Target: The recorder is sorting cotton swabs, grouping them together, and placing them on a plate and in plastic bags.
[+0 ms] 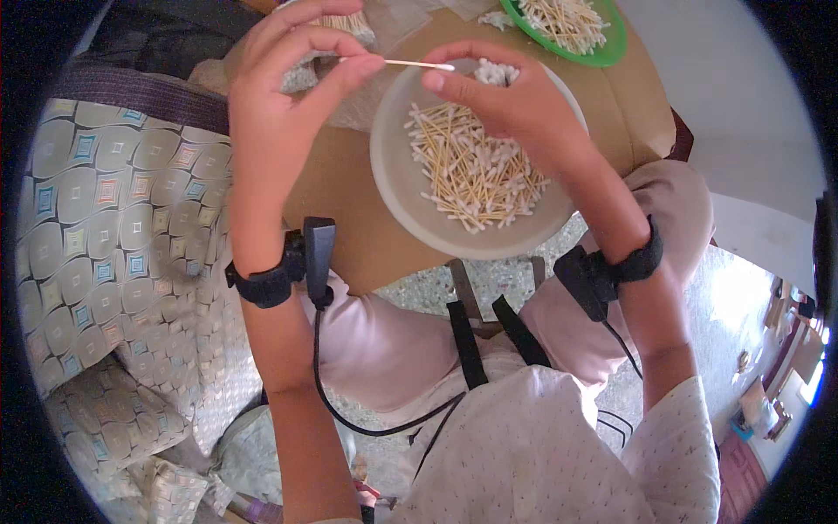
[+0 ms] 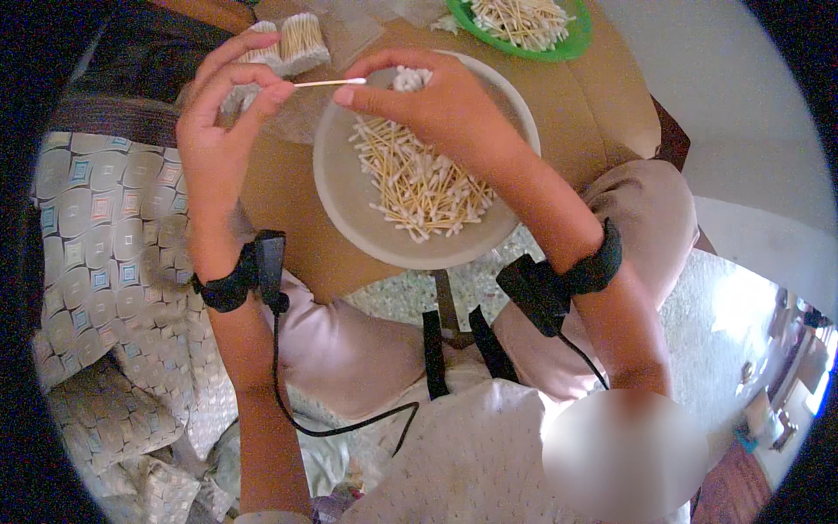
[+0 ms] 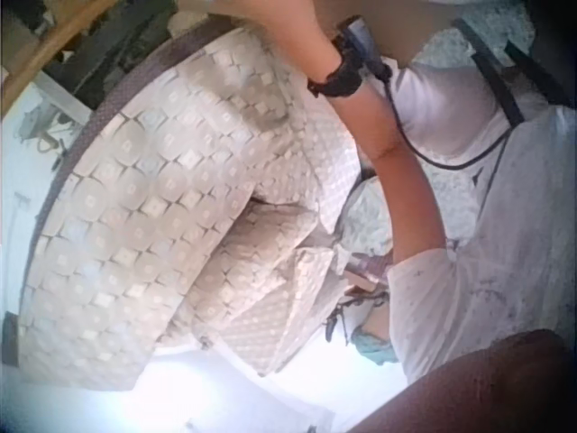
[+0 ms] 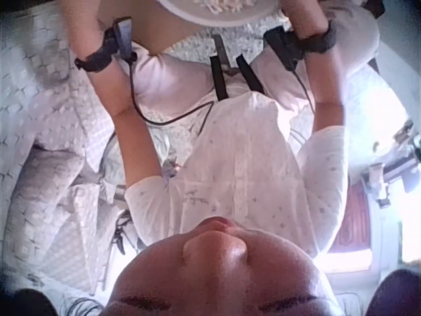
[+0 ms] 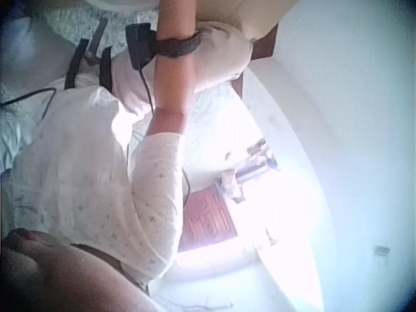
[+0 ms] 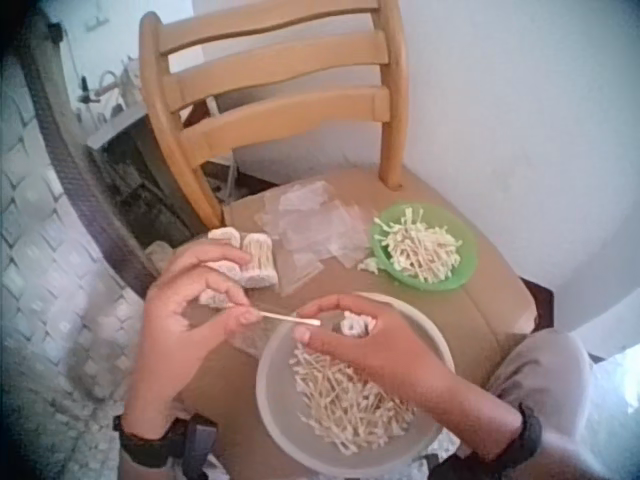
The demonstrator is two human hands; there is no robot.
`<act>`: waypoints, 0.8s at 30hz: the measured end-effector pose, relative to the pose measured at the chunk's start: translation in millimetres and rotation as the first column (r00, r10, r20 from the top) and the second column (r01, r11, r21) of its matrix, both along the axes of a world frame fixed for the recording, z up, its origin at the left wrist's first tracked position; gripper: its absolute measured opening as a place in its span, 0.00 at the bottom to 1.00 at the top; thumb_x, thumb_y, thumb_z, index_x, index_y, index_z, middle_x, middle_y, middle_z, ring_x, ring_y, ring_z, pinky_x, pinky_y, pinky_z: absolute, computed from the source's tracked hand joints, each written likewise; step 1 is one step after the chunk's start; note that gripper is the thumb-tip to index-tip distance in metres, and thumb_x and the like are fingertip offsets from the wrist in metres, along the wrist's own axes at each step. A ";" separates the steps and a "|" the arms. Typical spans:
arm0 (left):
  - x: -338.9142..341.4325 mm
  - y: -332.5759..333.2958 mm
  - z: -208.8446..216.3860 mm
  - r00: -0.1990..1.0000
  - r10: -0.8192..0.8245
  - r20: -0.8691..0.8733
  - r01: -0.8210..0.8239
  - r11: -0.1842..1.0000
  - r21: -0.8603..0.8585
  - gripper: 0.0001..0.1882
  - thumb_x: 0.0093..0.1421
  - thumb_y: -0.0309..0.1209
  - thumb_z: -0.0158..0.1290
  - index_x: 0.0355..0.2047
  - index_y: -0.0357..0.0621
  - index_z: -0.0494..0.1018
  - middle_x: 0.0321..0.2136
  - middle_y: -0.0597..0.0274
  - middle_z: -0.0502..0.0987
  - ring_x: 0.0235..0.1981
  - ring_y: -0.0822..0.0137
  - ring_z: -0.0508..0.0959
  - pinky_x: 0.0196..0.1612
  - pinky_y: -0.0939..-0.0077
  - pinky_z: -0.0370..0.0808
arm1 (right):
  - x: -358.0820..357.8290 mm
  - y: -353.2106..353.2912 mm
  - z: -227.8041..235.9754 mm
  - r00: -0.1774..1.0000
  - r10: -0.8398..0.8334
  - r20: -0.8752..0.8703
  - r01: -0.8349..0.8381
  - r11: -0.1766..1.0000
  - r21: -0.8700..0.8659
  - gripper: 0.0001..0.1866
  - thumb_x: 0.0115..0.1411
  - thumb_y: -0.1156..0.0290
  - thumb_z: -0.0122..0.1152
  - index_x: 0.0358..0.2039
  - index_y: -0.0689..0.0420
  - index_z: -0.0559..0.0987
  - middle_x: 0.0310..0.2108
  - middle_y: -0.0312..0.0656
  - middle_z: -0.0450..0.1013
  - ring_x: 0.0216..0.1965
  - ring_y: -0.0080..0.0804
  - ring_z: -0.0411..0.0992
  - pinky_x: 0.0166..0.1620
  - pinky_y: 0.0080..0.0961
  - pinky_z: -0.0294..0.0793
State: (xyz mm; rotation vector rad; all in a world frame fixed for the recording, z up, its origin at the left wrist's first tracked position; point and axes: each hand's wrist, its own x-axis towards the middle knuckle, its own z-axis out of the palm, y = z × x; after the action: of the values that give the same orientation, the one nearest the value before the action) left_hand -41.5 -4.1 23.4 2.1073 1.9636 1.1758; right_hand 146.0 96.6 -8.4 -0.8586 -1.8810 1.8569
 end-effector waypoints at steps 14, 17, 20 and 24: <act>29.8 9.2 -21.2 0.999 -0.041 -0.020 0.040 0.998 -0.045 0.07 0.46 0.27 0.62 0.24 0.42 0.74 0.45 0.63 0.73 0.53 0.56 0.67 0.54 0.62 0.65 | -1.5 -4.2 1.8 0.914 -0.258 -0.314 0.349 0.894 0.281 0.10 0.56 0.67 0.63 0.32 0.62 0.79 0.26 0.39 0.76 0.28 0.19 0.69 0.34 0.21 0.69; 25.7 3.9 -24.7 0.999 -0.040 0.014 0.040 0.997 -0.060 0.07 0.46 0.27 0.62 0.25 0.43 0.75 0.45 0.62 0.73 0.52 0.56 0.67 0.54 0.62 0.65 | 4.1 -7.4 11.9 0.986 -0.126 -0.109 0.154 0.938 0.310 0.11 0.55 0.67 0.62 0.32 0.62 0.78 0.25 0.42 0.76 0.27 0.21 0.71 0.34 0.22 0.70; 18.4 -1.0 -23.9 0.988 0.012 0.152 -0.006 0.999 -0.041 0.06 0.48 0.26 0.62 0.25 0.42 0.75 0.45 0.62 0.73 0.52 0.57 0.68 0.54 0.64 0.64 | 2.8 -7.4 6.8 0.974 -0.176 -0.143 0.212 0.930 0.301 0.11 0.55 0.67 0.62 0.32 0.61 0.78 0.25 0.44 0.76 0.27 0.23 0.72 0.33 0.25 0.71; 18.0 -2.0 -26.4 0.932 0.058 0.358 -0.069 0.997 0.019 0.05 0.49 0.27 0.61 0.26 0.42 0.75 0.45 0.61 0.73 0.51 0.59 0.68 0.53 0.66 0.64 | 3.0 -7.2 -8.1 0.988 -0.050 -0.143 0.094 0.944 0.317 0.11 0.55 0.66 0.62 0.32 0.61 0.78 0.25 0.45 0.76 0.27 0.24 0.73 0.33 0.28 0.72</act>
State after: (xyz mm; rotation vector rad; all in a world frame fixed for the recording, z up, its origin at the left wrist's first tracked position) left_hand -23.5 -6.1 -3.0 1.6983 1.8653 1.4854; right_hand 149.0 89.5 -16.4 -0.6650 -1.9669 1.4660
